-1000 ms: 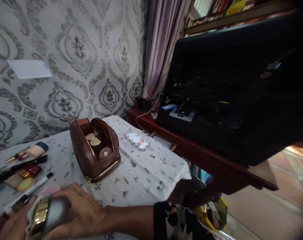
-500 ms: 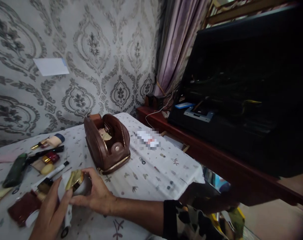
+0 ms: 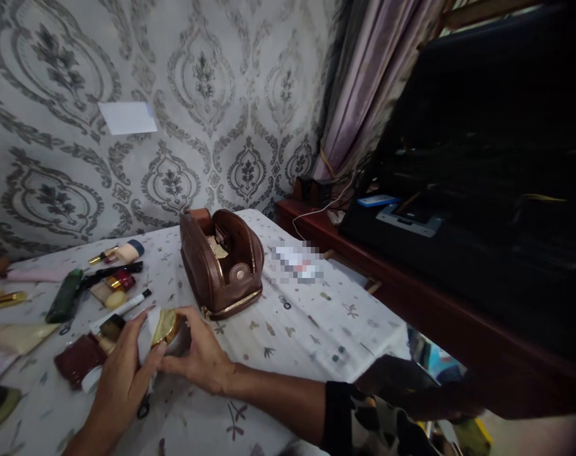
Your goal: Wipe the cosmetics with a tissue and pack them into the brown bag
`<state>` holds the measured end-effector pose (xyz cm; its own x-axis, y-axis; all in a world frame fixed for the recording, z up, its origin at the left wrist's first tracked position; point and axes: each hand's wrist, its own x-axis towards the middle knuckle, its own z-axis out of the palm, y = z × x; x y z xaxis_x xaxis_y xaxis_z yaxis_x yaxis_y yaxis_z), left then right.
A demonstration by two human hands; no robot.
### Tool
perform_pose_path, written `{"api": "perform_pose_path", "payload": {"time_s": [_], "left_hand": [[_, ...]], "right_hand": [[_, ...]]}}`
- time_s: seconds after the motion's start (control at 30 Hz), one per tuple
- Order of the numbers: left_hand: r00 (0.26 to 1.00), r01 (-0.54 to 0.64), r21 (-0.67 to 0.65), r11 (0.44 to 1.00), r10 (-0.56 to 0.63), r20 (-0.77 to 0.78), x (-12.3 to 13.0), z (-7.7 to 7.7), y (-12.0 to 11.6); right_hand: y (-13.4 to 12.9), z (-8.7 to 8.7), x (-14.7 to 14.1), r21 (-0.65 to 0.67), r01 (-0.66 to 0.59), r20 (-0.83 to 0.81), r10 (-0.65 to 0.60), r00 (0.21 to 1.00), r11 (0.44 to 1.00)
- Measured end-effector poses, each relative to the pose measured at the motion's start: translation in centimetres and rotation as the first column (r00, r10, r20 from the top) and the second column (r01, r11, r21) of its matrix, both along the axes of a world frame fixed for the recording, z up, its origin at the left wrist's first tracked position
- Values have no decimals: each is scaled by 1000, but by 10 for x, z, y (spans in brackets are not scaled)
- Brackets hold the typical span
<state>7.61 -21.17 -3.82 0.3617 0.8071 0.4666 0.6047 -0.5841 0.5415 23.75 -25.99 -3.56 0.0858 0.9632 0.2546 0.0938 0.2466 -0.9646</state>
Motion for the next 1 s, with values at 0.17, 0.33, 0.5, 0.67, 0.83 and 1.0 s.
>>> {"api": "perform_pose_path", "payload": {"time_s": [0.17,0.33,0.5,0.67,0.83,1.0], "left_hand": [[996,85,99,992,-84,-10,-2,3,1],[987,161,168,973,-161,-12,-3,13,-2],[976,207,287,935,-217,3,-4,17,-3],[957,267,263,927,-286,36,-5,20,-4],[939,329,181,927,-341,39,-13,13,1],[913,402,150,903,-409,12,-21,9,6]], "right_hand": [[3,-1,-3,-27,-47,-129,43,991,999],[5,-2,-4,-10,-122,-256,116,960,992],[3,2,-2,-73,-168,-287,141,947,983],[-1,5,-2,-166,-347,-323,282,904,923],[0,6,1,-227,-507,-382,403,832,832],[3,0,6,-282,-597,-414,466,782,751]]}}
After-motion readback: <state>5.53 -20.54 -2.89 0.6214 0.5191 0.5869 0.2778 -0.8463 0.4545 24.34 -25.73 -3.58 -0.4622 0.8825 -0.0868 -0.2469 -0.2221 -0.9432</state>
